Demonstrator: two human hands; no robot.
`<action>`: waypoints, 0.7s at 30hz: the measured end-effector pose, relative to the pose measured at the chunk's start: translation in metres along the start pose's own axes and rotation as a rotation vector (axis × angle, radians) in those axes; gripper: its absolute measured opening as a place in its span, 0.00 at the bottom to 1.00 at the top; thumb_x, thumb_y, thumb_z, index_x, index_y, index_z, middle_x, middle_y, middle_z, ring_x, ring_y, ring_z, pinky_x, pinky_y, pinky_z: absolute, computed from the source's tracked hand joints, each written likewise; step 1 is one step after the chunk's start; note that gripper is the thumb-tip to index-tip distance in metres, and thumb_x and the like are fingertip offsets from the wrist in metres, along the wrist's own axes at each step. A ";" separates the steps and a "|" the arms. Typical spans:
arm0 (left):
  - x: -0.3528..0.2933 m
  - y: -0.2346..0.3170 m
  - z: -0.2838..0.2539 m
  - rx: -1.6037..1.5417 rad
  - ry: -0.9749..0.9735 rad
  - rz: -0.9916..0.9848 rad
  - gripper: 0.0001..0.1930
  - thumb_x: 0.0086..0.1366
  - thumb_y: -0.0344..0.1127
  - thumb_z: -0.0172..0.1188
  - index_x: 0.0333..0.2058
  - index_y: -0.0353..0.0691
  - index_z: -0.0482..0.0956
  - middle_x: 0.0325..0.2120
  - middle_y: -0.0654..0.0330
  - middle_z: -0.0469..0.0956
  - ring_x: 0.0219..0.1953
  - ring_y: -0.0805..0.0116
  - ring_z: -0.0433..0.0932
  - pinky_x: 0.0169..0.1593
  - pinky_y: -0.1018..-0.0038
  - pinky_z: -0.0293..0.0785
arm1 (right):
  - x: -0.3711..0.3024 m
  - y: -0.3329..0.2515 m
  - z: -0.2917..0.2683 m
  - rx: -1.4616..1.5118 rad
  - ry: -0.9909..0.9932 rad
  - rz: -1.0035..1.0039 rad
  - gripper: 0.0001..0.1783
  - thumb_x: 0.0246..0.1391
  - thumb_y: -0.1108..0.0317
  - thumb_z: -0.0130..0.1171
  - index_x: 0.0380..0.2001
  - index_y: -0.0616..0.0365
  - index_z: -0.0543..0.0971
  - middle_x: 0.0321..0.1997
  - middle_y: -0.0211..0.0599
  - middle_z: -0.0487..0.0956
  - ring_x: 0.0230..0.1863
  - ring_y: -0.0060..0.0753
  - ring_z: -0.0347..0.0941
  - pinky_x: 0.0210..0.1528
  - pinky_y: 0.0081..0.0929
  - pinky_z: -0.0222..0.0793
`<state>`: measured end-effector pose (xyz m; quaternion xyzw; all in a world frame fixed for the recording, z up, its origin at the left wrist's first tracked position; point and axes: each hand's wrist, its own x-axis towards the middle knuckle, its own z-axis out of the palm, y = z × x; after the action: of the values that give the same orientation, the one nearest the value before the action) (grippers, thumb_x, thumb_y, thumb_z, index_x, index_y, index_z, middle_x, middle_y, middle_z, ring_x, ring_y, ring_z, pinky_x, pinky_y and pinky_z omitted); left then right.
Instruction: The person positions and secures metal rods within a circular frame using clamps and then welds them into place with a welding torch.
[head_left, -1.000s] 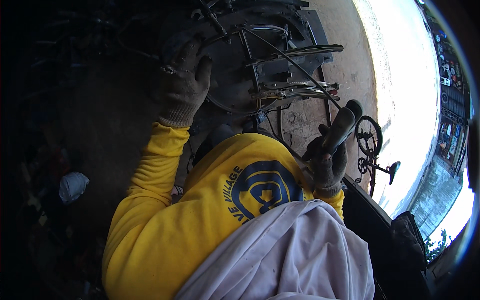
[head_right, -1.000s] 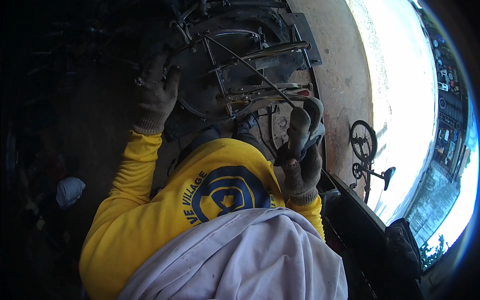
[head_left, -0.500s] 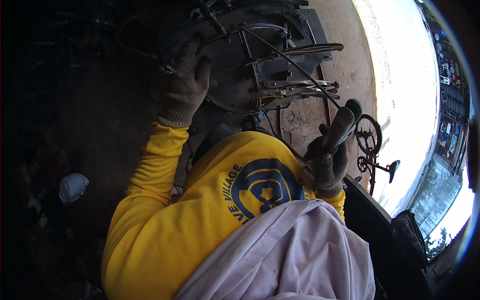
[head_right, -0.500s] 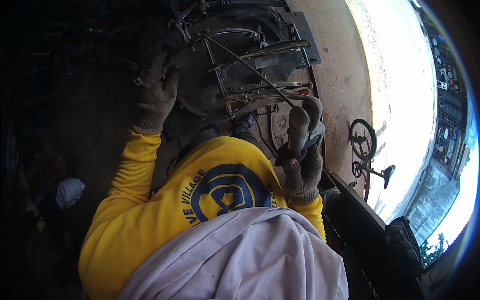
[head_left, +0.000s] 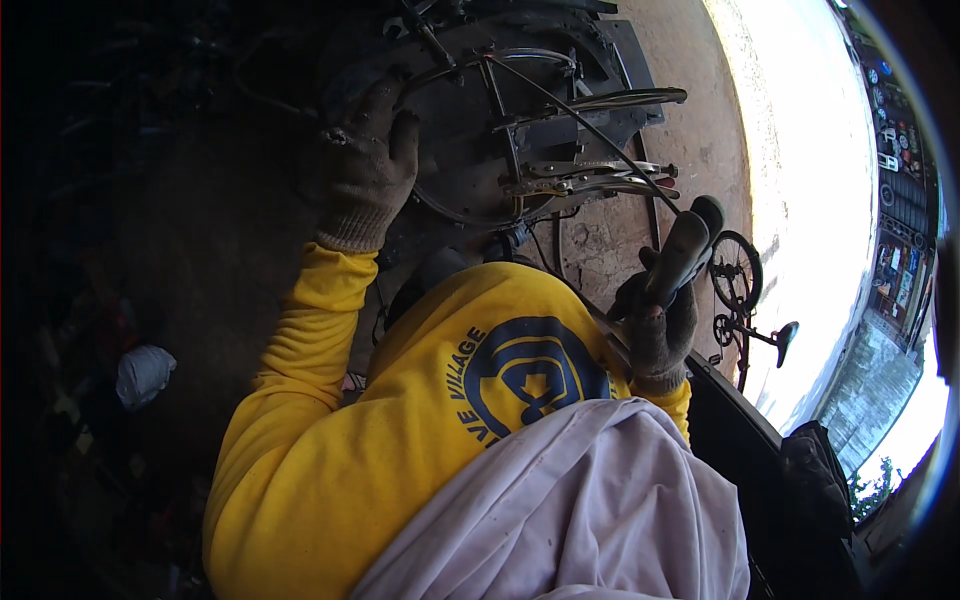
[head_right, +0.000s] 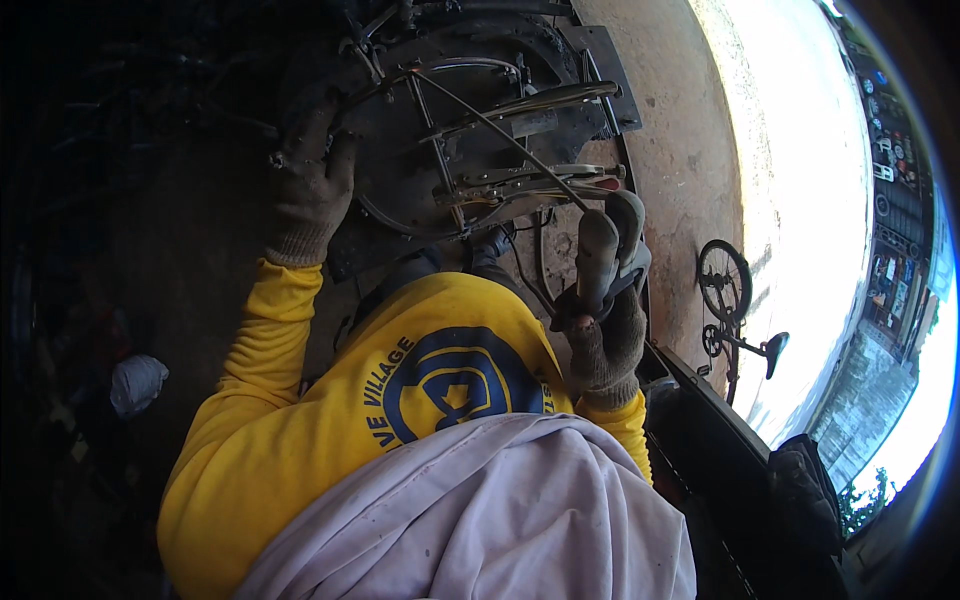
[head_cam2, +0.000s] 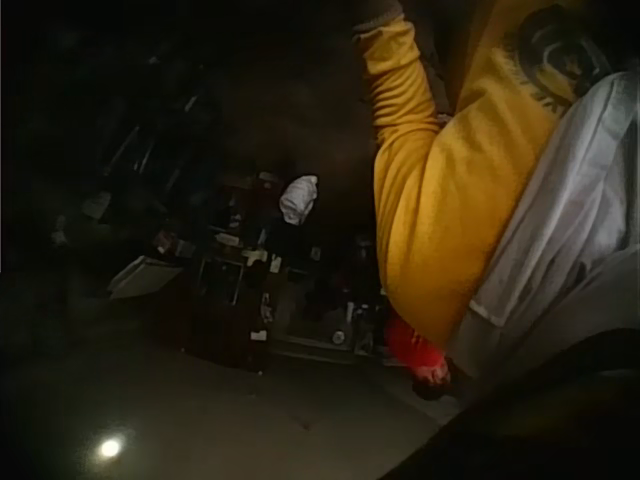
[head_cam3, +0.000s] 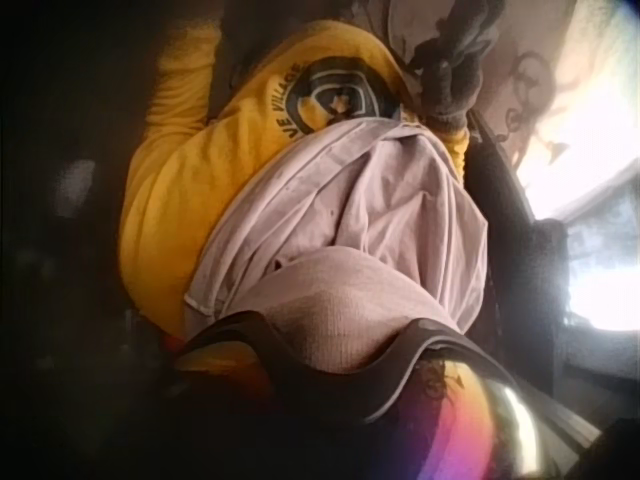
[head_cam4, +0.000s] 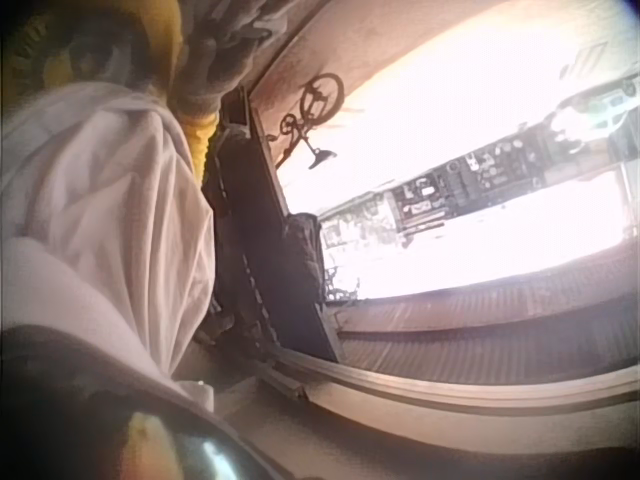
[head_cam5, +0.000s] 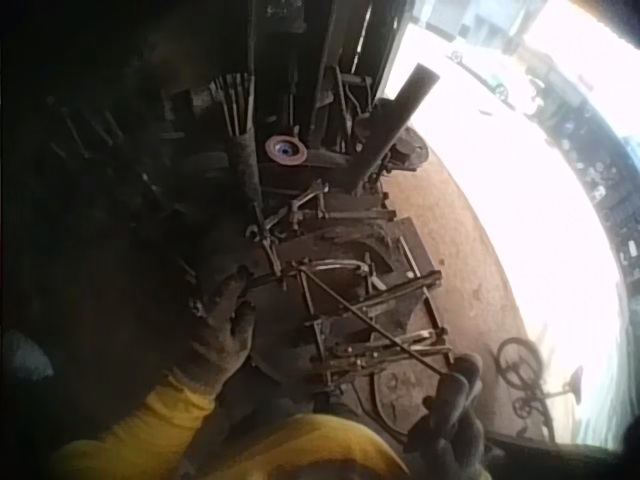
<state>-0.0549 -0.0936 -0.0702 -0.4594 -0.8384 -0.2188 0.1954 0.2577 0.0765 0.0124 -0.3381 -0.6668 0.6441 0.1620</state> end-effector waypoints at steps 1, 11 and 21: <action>0.000 0.000 0.000 0.024 -0.009 0.010 0.02 0.58 0.28 0.64 0.30 0.38 0.80 0.53 0.56 0.79 0.49 0.57 0.82 0.41 0.64 0.82 | 0.000 0.000 0.000 0.007 -0.006 0.001 0.52 0.54 0.39 0.68 0.64 0.75 0.62 0.33 0.32 0.77 0.32 0.23 0.74 0.35 0.21 0.70; 0.001 0.001 0.004 0.010 0.007 -0.055 0.14 0.65 0.35 0.61 0.49 0.42 0.80 0.41 0.51 0.84 0.40 0.51 0.84 0.44 0.60 0.81 | 0.001 -0.002 0.001 -0.015 0.003 -0.014 0.54 0.54 0.38 0.67 0.64 0.77 0.62 0.33 0.33 0.78 0.31 0.25 0.74 0.35 0.22 0.70; -0.005 -0.002 0.014 -0.302 0.020 -0.282 0.18 0.64 0.38 0.63 0.52 0.46 0.80 0.41 0.54 0.84 0.39 0.49 0.83 0.44 0.55 0.80 | -0.001 0.000 -0.001 -0.044 0.067 -0.087 0.53 0.54 0.36 0.66 0.63 0.74 0.63 0.34 0.35 0.78 0.30 0.25 0.74 0.34 0.22 0.70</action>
<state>-0.0552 -0.0905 -0.0846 -0.3594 -0.8501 -0.3718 0.0998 0.2589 0.0766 0.0122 -0.3336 -0.6890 0.6100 0.2046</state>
